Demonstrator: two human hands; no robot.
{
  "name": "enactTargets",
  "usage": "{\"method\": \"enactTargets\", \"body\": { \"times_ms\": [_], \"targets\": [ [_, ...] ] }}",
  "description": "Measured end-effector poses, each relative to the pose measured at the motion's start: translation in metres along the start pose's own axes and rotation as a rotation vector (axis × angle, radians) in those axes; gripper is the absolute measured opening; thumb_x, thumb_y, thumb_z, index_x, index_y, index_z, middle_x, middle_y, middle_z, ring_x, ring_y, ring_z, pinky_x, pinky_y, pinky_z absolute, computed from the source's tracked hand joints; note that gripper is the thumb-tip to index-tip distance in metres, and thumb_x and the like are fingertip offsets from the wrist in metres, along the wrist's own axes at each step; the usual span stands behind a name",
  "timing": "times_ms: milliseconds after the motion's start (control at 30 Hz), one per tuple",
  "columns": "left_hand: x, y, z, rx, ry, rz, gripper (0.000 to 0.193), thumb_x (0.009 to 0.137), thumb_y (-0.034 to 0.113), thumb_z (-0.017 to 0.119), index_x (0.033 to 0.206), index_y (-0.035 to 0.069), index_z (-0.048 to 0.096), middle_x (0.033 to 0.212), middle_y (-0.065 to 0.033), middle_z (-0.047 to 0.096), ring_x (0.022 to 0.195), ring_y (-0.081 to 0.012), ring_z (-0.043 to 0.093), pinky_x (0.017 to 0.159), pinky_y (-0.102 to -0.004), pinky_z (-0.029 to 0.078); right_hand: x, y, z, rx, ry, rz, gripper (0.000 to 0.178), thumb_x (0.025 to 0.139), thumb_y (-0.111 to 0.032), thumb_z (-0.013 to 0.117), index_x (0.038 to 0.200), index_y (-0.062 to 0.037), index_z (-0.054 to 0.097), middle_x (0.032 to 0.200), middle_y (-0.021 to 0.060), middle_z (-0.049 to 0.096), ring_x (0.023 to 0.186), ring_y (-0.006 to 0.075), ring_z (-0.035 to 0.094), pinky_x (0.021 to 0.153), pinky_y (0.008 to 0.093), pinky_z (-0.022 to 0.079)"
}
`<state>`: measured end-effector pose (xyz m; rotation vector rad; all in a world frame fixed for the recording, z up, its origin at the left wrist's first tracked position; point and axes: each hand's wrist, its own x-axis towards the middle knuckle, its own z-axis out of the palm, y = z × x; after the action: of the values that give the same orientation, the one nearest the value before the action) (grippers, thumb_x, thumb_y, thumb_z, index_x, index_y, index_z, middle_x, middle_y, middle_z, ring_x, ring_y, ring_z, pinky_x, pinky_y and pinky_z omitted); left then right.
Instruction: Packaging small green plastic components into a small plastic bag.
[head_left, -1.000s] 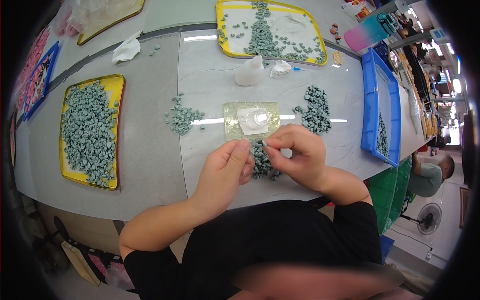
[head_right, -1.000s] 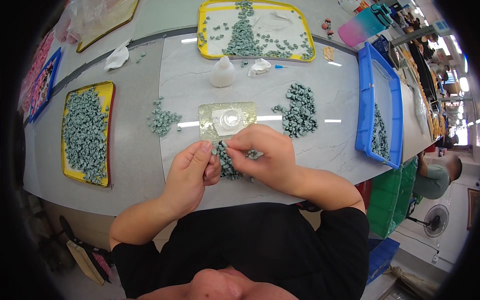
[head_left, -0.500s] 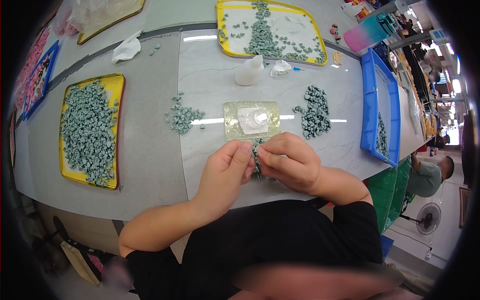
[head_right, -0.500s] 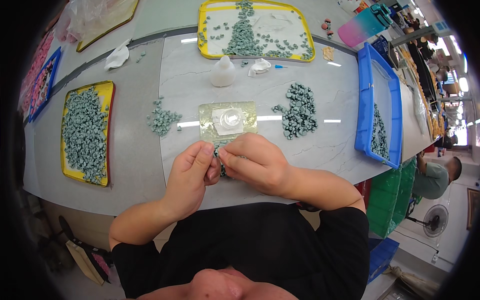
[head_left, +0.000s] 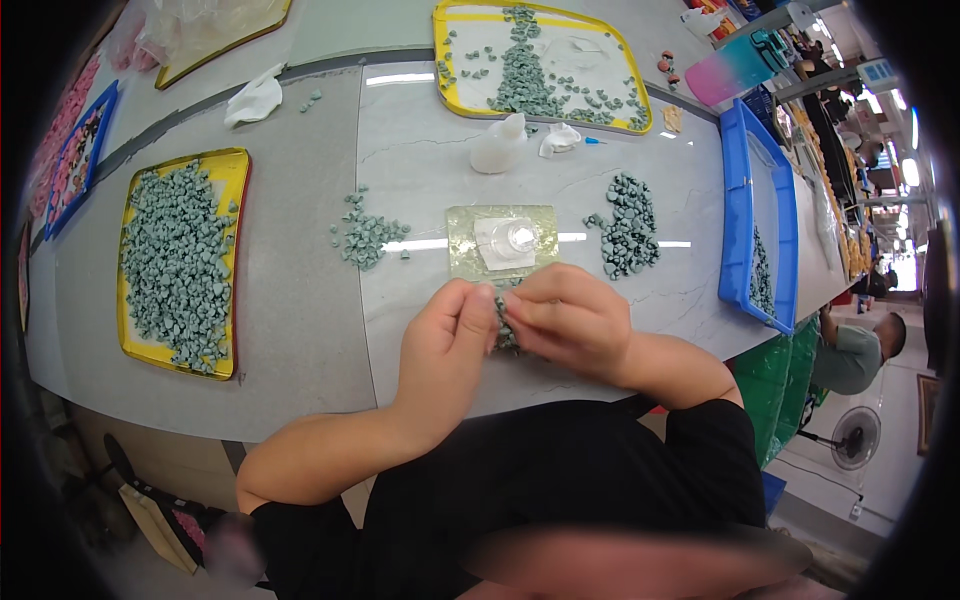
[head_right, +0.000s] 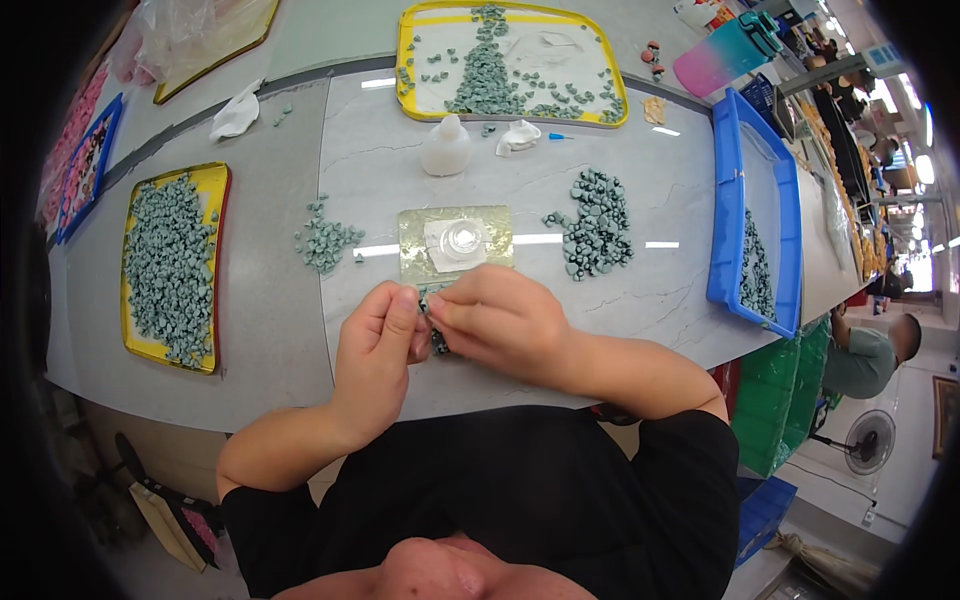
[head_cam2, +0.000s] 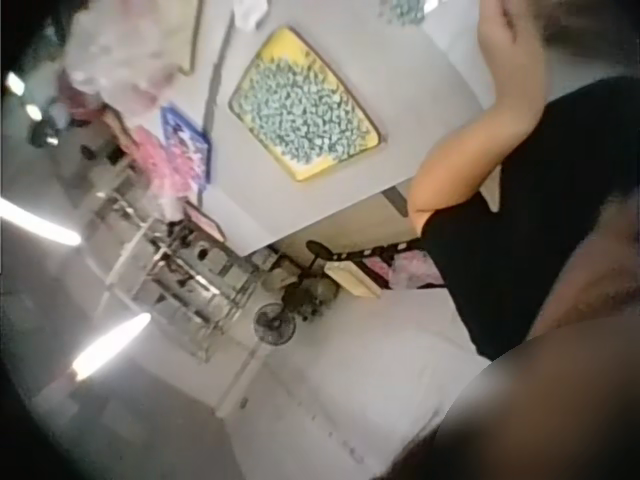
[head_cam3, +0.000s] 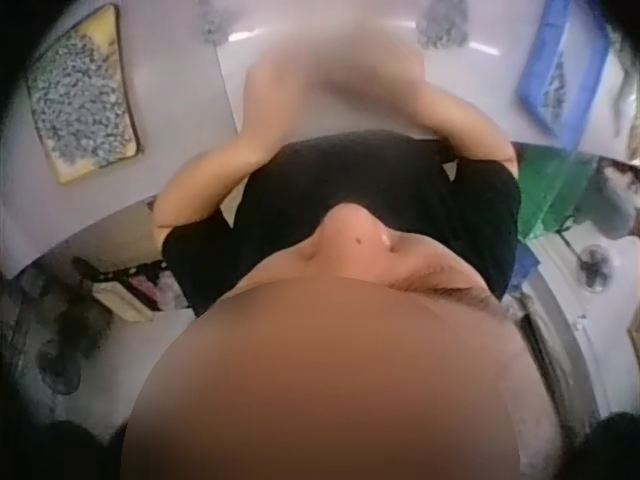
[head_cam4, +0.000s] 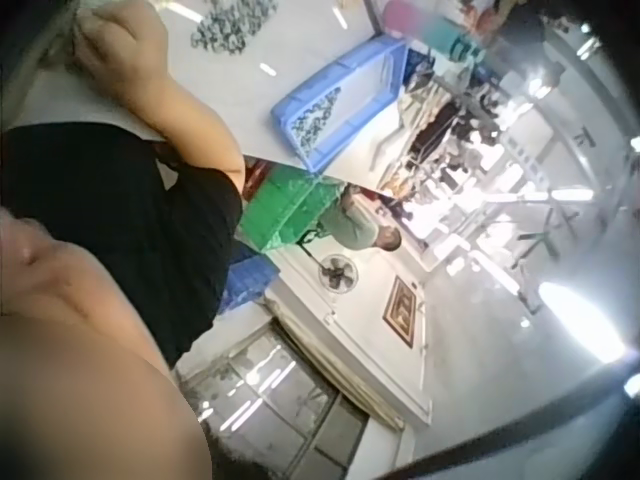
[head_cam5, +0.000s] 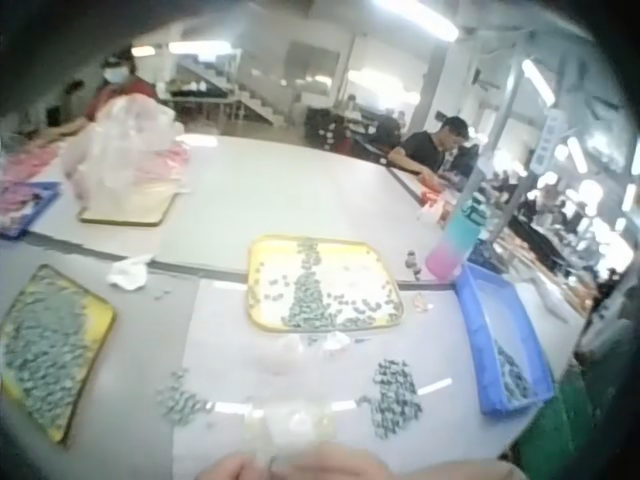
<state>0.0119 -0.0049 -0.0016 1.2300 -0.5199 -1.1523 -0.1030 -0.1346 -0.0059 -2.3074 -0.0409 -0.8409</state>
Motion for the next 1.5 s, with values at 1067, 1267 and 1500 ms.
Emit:
{"method": "enactTargets", "body": {
  "times_ms": [1067, 1267, 1500],
  "targets": [
    [-0.005, -0.003, 0.023, -0.285, -0.194, -0.248, 0.025, 0.096, 0.02, 0.049, 0.101, -0.002, 0.06, 0.072, 0.0009, 0.052, 0.055, -0.0031, 0.037, 0.048, -0.018, 0.03, -0.012, -0.011, -0.047, 0.023, -0.046, 0.201, 0.025, 0.068, 0.0, 0.075, 0.091, -0.0047, 0.069, 0.087, 0.0077, 0.065, 0.073, 0.0186, 0.062, 0.058, 0.027, 0.049],
    [-0.001, 0.004, 0.018, -0.082, -0.149, -0.201, 0.023, 0.097, 0.016, 0.047, 0.105, -0.002, 0.058, 0.076, -0.0015, 0.051, 0.059, -0.0049, 0.037, 0.051, -0.0184, 0.031, -0.01, -0.008, -0.041, -0.122, -0.079, 0.018, 0.029, 0.065, 0.002, 0.075, 0.093, -0.0015, 0.066, 0.084, 0.0099, 0.063, 0.069, 0.0223, 0.061, 0.057, 0.0291, 0.048],
    [-0.002, 0.001, 0.013, 0.038, -0.148, -0.083, 0.025, 0.097, 0.013, 0.044, 0.114, -0.002, 0.055, 0.081, -0.0018, 0.052, 0.061, -0.005, 0.04, 0.054, -0.0185, 0.036, -0.004, 0.006, -0.044, -0.239, -0.085, -0.056, 0.03, 0.064, 0.004, 0.072, 0.093, 0.0023, 0.064, 0.084, 0.0112, 0.063, 0.069, 0.0238, 0.06, 0.058, 0.031, 0.048]
  ]
}}
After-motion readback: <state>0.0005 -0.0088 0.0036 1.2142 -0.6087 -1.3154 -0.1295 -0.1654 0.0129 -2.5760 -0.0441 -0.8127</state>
